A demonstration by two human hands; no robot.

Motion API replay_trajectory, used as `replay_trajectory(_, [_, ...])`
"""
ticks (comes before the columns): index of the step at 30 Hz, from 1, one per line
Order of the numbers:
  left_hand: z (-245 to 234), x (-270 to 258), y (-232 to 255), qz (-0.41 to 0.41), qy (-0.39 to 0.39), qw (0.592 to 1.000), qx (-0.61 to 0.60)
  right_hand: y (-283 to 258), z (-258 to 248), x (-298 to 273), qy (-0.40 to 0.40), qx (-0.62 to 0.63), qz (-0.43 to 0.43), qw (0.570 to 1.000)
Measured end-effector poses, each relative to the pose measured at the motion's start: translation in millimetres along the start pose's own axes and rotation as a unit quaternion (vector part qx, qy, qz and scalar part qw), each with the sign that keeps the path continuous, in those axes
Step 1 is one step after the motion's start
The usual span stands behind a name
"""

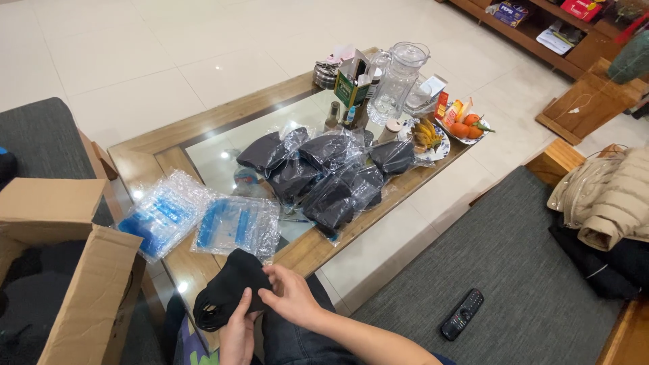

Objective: Packing black face masks from a coffee table into a cardboard box

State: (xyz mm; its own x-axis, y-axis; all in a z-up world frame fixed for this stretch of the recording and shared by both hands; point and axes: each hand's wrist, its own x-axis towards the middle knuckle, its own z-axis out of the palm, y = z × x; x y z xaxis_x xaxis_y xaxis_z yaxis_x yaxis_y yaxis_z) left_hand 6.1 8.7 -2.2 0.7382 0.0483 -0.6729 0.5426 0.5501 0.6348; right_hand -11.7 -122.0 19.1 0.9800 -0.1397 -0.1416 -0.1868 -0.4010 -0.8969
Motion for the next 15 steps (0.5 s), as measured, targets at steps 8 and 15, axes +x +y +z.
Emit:
replay_trajectory(8, [-29,46,-37,-0.003,-0.021,1.0,-0.023,3,-4,-4,0.057,-0.107,-0.224,0.967])
replay_trajectory(15, [-31,48,-30,-0.011,-0.004,0.999,-0.04,31,-2,9,0.066,0.06,-0.095,0.991])
